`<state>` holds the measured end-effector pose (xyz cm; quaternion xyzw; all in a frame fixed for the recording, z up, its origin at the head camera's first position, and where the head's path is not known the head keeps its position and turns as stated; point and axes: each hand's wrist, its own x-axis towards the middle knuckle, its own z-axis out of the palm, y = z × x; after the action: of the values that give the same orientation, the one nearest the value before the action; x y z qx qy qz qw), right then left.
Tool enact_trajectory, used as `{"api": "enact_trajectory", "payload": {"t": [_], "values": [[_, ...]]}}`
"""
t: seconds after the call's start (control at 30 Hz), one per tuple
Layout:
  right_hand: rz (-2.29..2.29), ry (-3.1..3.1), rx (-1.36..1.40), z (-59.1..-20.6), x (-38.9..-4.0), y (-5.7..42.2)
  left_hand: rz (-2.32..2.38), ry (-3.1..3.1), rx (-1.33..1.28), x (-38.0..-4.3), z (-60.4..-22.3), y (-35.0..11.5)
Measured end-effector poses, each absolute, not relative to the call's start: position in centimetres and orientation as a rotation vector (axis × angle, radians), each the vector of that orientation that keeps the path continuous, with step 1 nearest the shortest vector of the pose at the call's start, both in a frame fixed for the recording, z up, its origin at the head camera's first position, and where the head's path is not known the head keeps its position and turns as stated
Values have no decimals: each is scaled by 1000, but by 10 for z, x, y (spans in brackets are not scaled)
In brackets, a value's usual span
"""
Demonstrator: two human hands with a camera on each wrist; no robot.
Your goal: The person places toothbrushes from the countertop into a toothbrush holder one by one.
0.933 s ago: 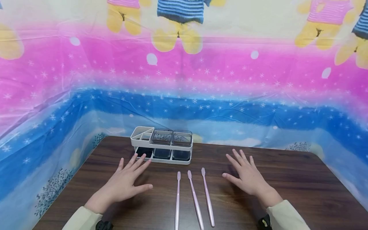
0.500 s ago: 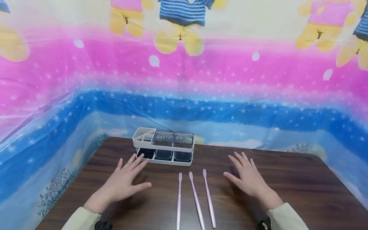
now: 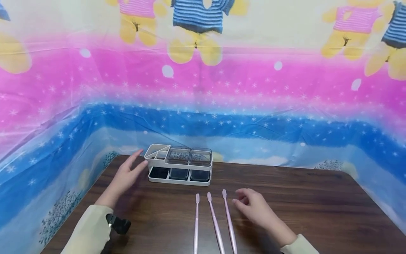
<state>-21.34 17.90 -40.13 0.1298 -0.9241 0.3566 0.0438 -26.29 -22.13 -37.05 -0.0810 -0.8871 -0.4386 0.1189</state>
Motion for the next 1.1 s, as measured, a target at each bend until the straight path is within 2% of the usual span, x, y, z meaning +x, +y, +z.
{"api": "enact_trajectory", "payload": {"t": [0.17, 0.5, 1.1], "values": [[1118, -2911, 481, -410, -212, 169, -1530, -2591, -151, -286, -366, -229], [1308, -2979, 425, -423, -211, 155, -1838, -2497, -245, -311, -377, -235], [1153, -3052, 229, -415, -221, 142, -1840, -2501, -287, -323, -385, -231]]}}
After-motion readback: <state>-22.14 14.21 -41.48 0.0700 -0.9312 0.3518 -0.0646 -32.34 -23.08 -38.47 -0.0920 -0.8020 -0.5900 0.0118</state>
